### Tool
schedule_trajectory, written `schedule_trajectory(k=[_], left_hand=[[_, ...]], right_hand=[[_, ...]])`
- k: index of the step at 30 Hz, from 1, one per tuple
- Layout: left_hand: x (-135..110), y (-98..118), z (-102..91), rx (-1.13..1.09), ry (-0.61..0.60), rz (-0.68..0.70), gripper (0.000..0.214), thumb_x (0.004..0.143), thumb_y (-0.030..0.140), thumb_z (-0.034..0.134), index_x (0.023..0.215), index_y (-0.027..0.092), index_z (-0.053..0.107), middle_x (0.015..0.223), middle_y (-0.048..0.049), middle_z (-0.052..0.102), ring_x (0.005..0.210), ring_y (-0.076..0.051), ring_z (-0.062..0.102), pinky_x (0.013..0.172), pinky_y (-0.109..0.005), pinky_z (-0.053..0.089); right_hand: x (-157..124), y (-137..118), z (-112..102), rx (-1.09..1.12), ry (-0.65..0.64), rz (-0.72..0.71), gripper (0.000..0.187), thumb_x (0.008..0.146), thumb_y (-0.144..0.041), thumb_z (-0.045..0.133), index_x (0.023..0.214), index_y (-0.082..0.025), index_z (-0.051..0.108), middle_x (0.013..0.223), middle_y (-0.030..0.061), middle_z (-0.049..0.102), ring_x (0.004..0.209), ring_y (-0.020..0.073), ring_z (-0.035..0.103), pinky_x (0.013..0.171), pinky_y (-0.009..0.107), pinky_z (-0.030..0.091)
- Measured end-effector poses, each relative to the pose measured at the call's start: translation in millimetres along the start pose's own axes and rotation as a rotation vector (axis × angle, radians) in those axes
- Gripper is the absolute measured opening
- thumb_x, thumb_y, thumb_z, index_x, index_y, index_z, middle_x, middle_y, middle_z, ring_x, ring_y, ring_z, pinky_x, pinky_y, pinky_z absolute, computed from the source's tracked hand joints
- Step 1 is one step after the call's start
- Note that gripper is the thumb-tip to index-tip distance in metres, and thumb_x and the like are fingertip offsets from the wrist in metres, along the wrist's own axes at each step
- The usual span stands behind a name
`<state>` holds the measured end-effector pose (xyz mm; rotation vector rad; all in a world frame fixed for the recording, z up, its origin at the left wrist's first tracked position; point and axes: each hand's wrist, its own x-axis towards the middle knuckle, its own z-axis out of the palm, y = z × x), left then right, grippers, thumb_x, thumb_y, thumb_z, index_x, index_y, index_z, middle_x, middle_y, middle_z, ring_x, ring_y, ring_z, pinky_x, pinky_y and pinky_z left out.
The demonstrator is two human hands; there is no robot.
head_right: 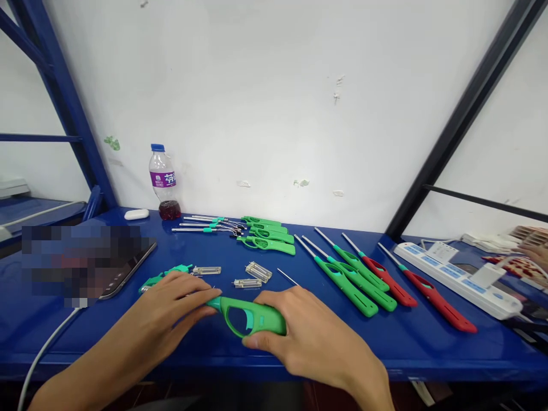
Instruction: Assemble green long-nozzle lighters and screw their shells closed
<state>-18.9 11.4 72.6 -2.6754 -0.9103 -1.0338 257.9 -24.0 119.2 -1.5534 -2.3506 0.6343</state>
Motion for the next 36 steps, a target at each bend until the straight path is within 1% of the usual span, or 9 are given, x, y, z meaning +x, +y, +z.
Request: schedule_trajectory(k=[6, 8, 14, 18, 24, 29, 31, 34, 36], left_hand=[[0.1, 4.1, -0.6, 0.023, 0.079, -0.033, 0.023, 0.113, 0.031, 0.046, 0.118, 0.023, 0.067, 0.107, -0.0036, 0.075, 0.095, -0.022, 0.071, 0.089, -0.038, 0.051], [1.1, 5.6, -1.8, 0.027, 0.108, -0.012, 0.021, 0.113, 0.029, 0.046, 0.118, 0.023, 0.065, 0.106, -0.0037, 0.074, 0.096, -0.022, 0.071, 0.089, -0.038, 0.052], [2.1, 10.8, 2.1, 0.065, 0.174, 0.020, 0.018, 0.109, 0.015, 0.049, 0.116, 0.020, 0.065, 0.101, -0.0059, 0.075, 0.092, -0.024, 0.070, 0.085, -0.039, 0.056], [0.7, 8.0, 5.3, 0.060, 0.178, 0.028, 0.019, 0.105, 0.011, 0.052, 0.114, 0.020, 0.066, 0.100, -0.0062, 0.075, 0.091, -0.024, 0.071, 0.082, -0.038, 0.057], [-2.0, 8.2, 2.8, -0.015, 0.146, 0.017, 0.015, 0.104, 0.011, 0.053, 0.110, 0.020, 0.063, 0.098, -0.0054, 0.074, 0.089, -0.023, 0.070, 0.080, -0.037, 0.057], [-1.4, 13.4, 0.3, -0.088, 0.087, 0.006, 0.012, 0.108, 0.018, 0.052, 0.114, 0.023, 0.061, 0.101, -0.0049, 0.073, 0.091, -0.022, 0.070, 0.080, -0.033, 0.057], [-0.4, 14.0, 2.6, -0.095, 0.061, -0.005, 0.015, 0.111, 0.024, 0.050, 0.119, 0.024, 0.062, 0.104, -0.0048, 0.073, 0.094, -0.021, 0.071, 0.080, -0.032, 0.057], [0.1, 12.0, 7.1, -0.024, 0.054, 0.001, 0.023, 0.114, 0.033, 0.043, 0.126, 0.024, 0.061, 0.105, -0.0053, 0.076, 0.092, -0.022, 0.073, 0.076, -0.033, 0.058], [-0.4, 9.8, 8.5, 0.010, 0.037, -0.001, 0.026, 0.114, 0.034, 0.041, 0.127, 0.024, 0.062, 0.103, -0.0053, 0.077, 0.089, -0.023, 0.074, 0.073, -0.033, 0.058]], right_hand=[[2.3, -7.1, -0.4, 0.026, 0.028, -0.014, 0.044, 0.096, -0.063, 0.066, 0.128, -0.034, 0.076, 0.111, 0.0015, 0.079, 0.100, 0.0292, 0.069, 0.082, 0.037, 0.047], [2.0, -6.8, -1.9, 0.025, 0.029, -0.012, 0.042, 0.096, -0.062, 0.066, 0.127, -0.035, 0.077, 0.112, 0.0011, 0.080, 0.099, 0.0293, 0.069, 0.080, 0.037, 0.047], [5.3, -9.1, -3.4, 0.057, 0.033, -0.026, 0.042, 0.093, -0.058, 0.070, 0.123, -0.030, 0.079, 0.109, 0.0012, 0.081, 0.097, 0.0290, 0.069, 0.080, 0.035, 0.047], [9.0, -10.7, -1.7, 0.078, -0.001, -0.035, 0.035, 0.094, -0.055, 0.069, 0.116, -0.030, 0.082, 0.097, -0.0007, 0.080, 0.093, 0.0273, 0.068, 0.082, 0.035, 0.046], [5.6, -11.7, -4.1, 0.080, -0.002, -0.027, 0.040, 0.094, -0.057, 0.068, 0.113, -0.026, 0.083, 0.092, 0.0010, 0.078, 0.084, 0.0257, 0.068, 0.073, 0.032, 0.047], [-2.9, -13.5, -11.3, 0.055, -0.009, -0.011, 0.040, 0.091, -0.054, 0.073, 0.121, -0.029, 0.081, 0.103, 0.0027, 0.081, 0.090, 0.0278, 0.072, 0.073, 0.031, 0.051], [-6.9, -10.2, -11.6, 0.041, 0.034, -0.007, 0.040, 0.090, -0.056, 0.074, 0.122, -0.032, 0.081, 0.110, 0.0029, 0.082, 0.096, 0.0297, 0.072, 0.079, 0.033, 0.052], [-13.1, -1.8, -10.2, 0.031, 0.088, -0.002, 0.046, 0.088, -0.062, 0.076, 0.127, -0.038, 0.078, 0.122, 0.0030, 0.080, 0.109, 0.0337, 0.071, 0.090, 0.037, 0.054], [-16.9, 3.4, -9.9, 0.028, 0.134, 0.010, 0.051, 0.086, -0.065, 0.077, 0.131, -0.042, 0.075, 0.128, 0.0016, 0.078, 0.116, 0.0348, 0.069, 0.096, 0.041, 0.055]])
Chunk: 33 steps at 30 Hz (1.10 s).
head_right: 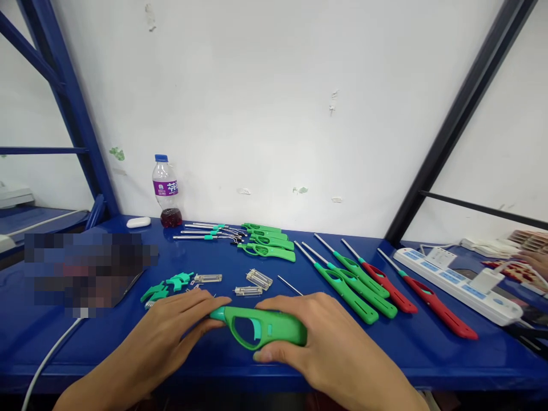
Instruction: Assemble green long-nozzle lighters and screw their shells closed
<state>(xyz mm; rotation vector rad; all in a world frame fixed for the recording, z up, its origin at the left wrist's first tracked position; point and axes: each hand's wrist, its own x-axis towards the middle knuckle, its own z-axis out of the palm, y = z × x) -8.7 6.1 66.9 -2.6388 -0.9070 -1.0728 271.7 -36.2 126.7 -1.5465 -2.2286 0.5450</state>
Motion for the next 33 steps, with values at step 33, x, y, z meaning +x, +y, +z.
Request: schedule_trajectory(k=[33], left_hand=[[3.5, 7.9, -9.9, -0.106, 0.144, 0.016, 0.017, 0.104, 0.012, 0.053, 0.107, 0.019, 0.068, 0.081, -0.0039, 0.076, 0.065, -0.019, 0.072, 0.054, -0.028, 0.047]], right_hand=[[12.3, -7.6, 1.6, 0.203, 0.053, -0.172, 0.028, 0.094, -0.046, 0.076, 0.120, -0.038, 0.082, 0.105, -0.0031, 0.085, 0.090, 0.0251, 0.078, 0.078, 0.031, 0.060]])
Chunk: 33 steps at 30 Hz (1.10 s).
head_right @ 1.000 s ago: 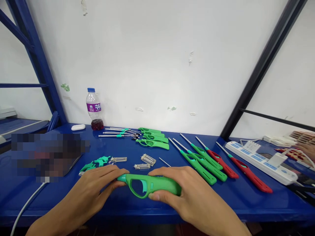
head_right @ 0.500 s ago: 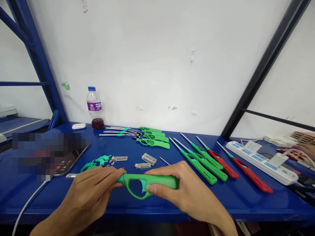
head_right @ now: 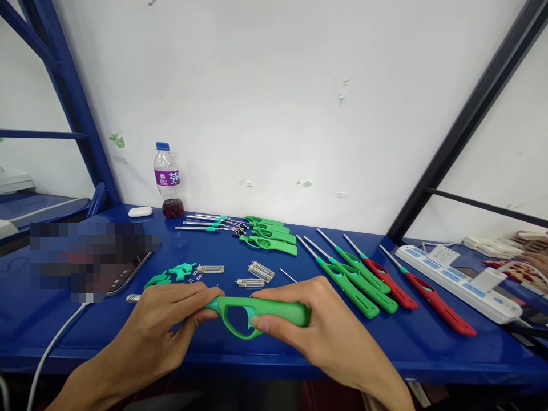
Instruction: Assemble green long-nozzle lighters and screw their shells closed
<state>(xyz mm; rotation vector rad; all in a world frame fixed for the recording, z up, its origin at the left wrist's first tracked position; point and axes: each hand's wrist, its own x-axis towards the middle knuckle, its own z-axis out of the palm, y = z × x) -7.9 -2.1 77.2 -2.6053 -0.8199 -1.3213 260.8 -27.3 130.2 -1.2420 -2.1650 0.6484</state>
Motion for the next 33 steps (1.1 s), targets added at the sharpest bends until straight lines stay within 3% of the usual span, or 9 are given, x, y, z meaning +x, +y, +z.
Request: schedule_trajectory(k=[5, 10, 11, 13, 15, 17, 25, 29, 33], left_hand=[[-4.1, -4.2, 0.8, 0.037, -0.090, -0.015, 0.018, 0.108, 0.018, 0.050, 0.113, 0.020, 0.068, 0.087, -0.0050, 0.077, 0.070, -0.021, 0.073, 0.059, -0.029, 0.050], [-11.6, 1.7, 12.0, 0.055, -0.337, -0.112, 0.027, 0.110, 0.025, 0.046, 0.126, 0.024, 0.068, 0.104, -0.0059, 0.080, 0.079, -0.024, 0.077, 0.067, -0.032, 0.056], [-13.3, 4.2, 15.8, 0.065, -0.376, -0.120, 0.028, 0.110, 0.025, 0.047, 0.128, 0.024, 0.068, 0.107, -0.0062, 0.080, 0.080, -0.025, 0.077, 0.068, -0.034, 0.057], [-16.2, 8.2, 22.8, 0.069, -0.428, -0.136, 0.030, 0.109, 0.025, 0.048, 0.132, 0.027, 0.067, 0.115, -0.0060, 0.079, 0.086, -0.027, 0.078, 0.071, -0.037, 0.059], [-17.9, 9.8, 26.9, 0.065, -0.446, -0.162, 0.030, 0.109, 0.026, 0.048, 0.131, 0.028, 0.068, 0.119, -0.0056, 0.079, 0.092, -0.028, 0.078, 0.073, -0.038, 0.060], [-18.4, 8.7, 27.3, 0.074, -0.429, -0.190, 0.031, 0.108, 0.027, 0.047, 0.130, 0.028, 0.070, 0.120, -0.0059, 0.079, 0.098, -0.030, 0.077, 0.074, -0.039, 0.061], [-14.5, -7.5, 11.3, 0.072, -0.410, -0.246, 0.036, 0.108, 0.027, 0.041, 0.130, 0.031, 0.070, 0.125, -0.0040, 0.076, 0.111, -0.027, 0.074, 0.082, -0.035, 0.062], [-18.7, -15.7, 11.4, 0.055, -0.449, -0.271, 0.035, 0.106, 0.024, 0.043, 0.122, 0.032, 0.072, 0.123, -0.0040, 0.075, 0.110, -0.027, 0.072, 0.089, -0.037, 0.060], [-24.4, -15.7, 13.8, 0.066, -0.496, -0.295, 0.036, 0.099, 0.014, 0.047, 0.114, 0.030, 0.075, 0.115, -0.0050, 0.075, 0.105, -0.027, 0.072, 0.098, -0.044, 0.056]], right_hand=[[4.5, -0.3, -0.9, 0.047, -0.048, 0.065, 0.027, 0.098, -0.051, 0.069, 0.110, -0.033, 0.085, 0.105, -0.0014, 0.084, 0.094, 0.0252, 0.077, 0.082, 0.031, 0.060], [-1.0, 17.5, -11.6, 0.081, -0.176, 0.118, 0.041, 0.107, -0.052, 0.051, 0.115, -0.027, 0.082, 0.091, 0.0009, 0.081, 0.060, 0.0166, 0.071, 0.060, 0.026, 0.056], [-2.6, 24.3, -16.1, 0.060, -0.169, 0.118, 0.042, 0.107, -0.052, 0.050, 0.113, -0.027, 0.083, 0.088, 0.0011, 0.081, 0.061, 0.0169, 0.071, 0.062, 0.027, 0.056], [-4.8, 39.1, -25.7, -0.032, -0.008, 0.141, 0.041, 0.106, -0.051, 0.051, 0.105, -0.026, 0.083, 0.085, 0.0023, 0.080, 0.072, 0.0201, 0.074, 0.069, 0.028, 0.056], [-5.1, 52.9, -33.6, -0.184, 0.173, 0.235, 0.039, 0.103, -0.051, 0.054, 0.094, -0.025, 0.081, 0.083, 0.0034, 0.080, 0.074, 0.0223, 0.073, 0.068, 0.030, 0.053], [-3.3, 63.8, -36.5, -0.312, 0.237, 0.308, 0.033, 0.100, -0.051, 0.059, 0.096, -0.026, 0.080, 0.088, 0.0040, 0.081, 0.079, 0.0244, 0.074, 0.068, 0.031, 0.051], [13.8, 91.8, -10.3, -0.492, 0.076, 0.440, 0.015, 0.093, -0.040, 0.073, 0.095, -0.025, 0.076, 0.085, 0.0022, 0.079, 0.081, 0.0253, 0.072, 0.065, 0.031, 0.041], [12.5, 101.4, -6.9, -0.522, 0.083, 0.431, 0.017, 0.099, -0.035, 0.064, 0.090, -0.022, 0.072, 0.091, 0.0064, 0.079, 0.085, 0.0273, 0.072, 0.067, 0.033, 0.039], [5.1, 97.5, -14.8, -0.507, 0.101, 0.399, 0.021, 0.105, -0.036, 0.051, 0.098, -0.022, 0.066, 0.088, 0.0066, 0.078, 0.083, 0.0263, 0.073, 0.070, 0.034, 0.042]])
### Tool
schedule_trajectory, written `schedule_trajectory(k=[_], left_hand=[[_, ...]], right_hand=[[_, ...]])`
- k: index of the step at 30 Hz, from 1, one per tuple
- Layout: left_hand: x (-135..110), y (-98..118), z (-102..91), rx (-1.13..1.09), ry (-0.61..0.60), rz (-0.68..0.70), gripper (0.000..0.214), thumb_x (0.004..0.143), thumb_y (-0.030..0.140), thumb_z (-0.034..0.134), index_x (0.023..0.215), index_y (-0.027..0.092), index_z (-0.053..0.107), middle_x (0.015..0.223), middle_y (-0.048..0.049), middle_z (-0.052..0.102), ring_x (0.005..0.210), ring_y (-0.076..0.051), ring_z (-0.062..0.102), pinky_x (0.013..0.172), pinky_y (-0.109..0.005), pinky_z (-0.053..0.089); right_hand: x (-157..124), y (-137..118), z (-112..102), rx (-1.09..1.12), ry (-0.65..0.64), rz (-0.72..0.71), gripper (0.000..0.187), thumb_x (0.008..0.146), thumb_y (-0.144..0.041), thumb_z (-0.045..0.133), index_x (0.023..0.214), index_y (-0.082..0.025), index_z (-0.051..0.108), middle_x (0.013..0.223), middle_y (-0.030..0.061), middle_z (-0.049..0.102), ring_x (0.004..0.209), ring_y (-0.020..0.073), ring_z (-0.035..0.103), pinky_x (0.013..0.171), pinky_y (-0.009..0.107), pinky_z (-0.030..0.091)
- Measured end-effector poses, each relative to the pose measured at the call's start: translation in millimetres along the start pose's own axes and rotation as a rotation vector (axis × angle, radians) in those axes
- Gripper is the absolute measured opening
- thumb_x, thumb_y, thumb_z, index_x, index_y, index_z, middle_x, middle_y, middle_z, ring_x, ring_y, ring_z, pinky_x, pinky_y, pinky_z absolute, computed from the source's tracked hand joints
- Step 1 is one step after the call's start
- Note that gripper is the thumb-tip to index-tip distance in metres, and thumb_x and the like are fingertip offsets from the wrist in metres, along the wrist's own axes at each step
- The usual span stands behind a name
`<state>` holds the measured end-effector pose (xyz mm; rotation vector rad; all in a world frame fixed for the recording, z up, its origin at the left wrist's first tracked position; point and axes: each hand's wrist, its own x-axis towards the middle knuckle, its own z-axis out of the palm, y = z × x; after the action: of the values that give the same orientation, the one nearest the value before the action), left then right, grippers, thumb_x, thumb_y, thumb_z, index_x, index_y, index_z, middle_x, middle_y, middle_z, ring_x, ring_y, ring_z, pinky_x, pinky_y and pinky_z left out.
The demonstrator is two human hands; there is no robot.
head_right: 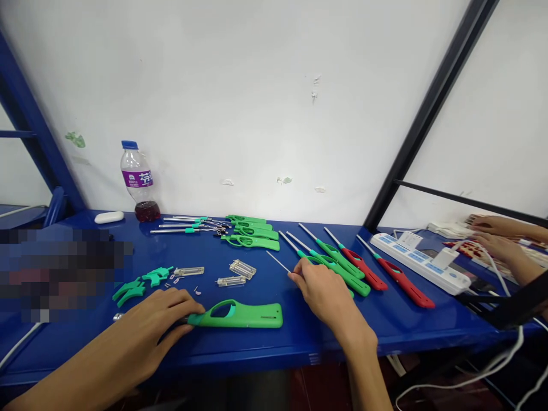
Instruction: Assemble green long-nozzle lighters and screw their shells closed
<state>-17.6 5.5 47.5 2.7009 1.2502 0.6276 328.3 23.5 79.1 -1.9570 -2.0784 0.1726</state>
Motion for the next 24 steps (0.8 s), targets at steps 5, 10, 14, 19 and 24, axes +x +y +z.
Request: schedule_trajectory(k=[5, 10, 14, 19, 24], left_hand=[[-0.2, -8.7, -10.3, 0.016, 0.094, -0.006, 0.032, 0.100, 0.027, 0.051, 0.120, 0.029, 0.076, 0.119, -0.0079, 0.076, 0.109, -0.031, 0.072, 0.095, -0.043, 0.059], [11.0, -37.7, -20.6, 0.095, 0.051, -0.137, 0.045, 0.103, 0.025, 0.036, 0.118, 0.022, 0.078, 0.118, -0.0117, 0.077, 0.111, -0.034, 0.072, 0.091, -0.045, 0.059], [21.5, -44.0, -18.5, 0.048, -0.032, -0.129, 0.039, 0.104, 0.029, 0.041, 0.115, 0.026, 0.078, 0.118, -0.0084, 0.077, 0.114, -0.033, 0.070, 0.096, -0.046, 0.056], [35.8, -42.6, -12.3, -0.010, -0.073, -0.083, 0.031, 0.104, 0.027, 0.046, 0.108, 0.025, 0.077, 0.110, -0.0065, 0.074, 0.103, -0.027, 0.071, 0.093, -0.037, 0.053], [44.2, -44.0, -9.9, -0.011, -0.101, -0.068, 0.027, 0.105, 0.027, 0.046, 0.094, 0.024, 0.070, 0.097, -0.0038, 0.070, 0.090, -0.023, 0.069, 0.083, -0.032, 0.050]], right_hand=[[-12.5, -14.5, -19.9, 0.140, 0.070, -0.080, 0.025, 0.108, -0.044, 0.043, 0.104, -0.025, 0.057, 0.084, 0.0032, 0.076, 0.077, 0.0249, 0.072, 0.070, 0.035, 0.045], [-22.2, -36.0, -33.1, 0.258, 0.216, -0.094, 0.020, 0.106, -0.045, 0.050, 0.106, -0.026, 0.055, 0.073, -0.0013, 0.073, 0.066, 0.0230, 0.069, 0.062, 0.032, 0.042], [-26.0, -46.5, -37.3, 0.299, 0.270, -0.112, 0.026, 0.105, -0.049, 0.052, 0.094, -0.027, 0.060, 0.067, -0.0039, 0.068, 0.060, 0.0193, 0.063, 0.059, 0.030, 0.039], [-25.9, -51.4, -37.5, 0.304, 0.309, -0.121, 0.028, 0.104, -0.050, 0.055, 0.092, -0.026, 0.064, 0.065, -0.0046, 0.067, 0.056, 0.0176, 0.059, 0.057, 0.029, 0.037], [-25.7, -53.1, -37.2, 0.302, 0.318, -0.130, 0.026, 0.104, -0.049, 0.057, 0.092, -0.027, 0.063, 0.064, -0.0053, 0.067, 0.059, 0.0180, 0.061, 0.059, 0.028, 0.037]])
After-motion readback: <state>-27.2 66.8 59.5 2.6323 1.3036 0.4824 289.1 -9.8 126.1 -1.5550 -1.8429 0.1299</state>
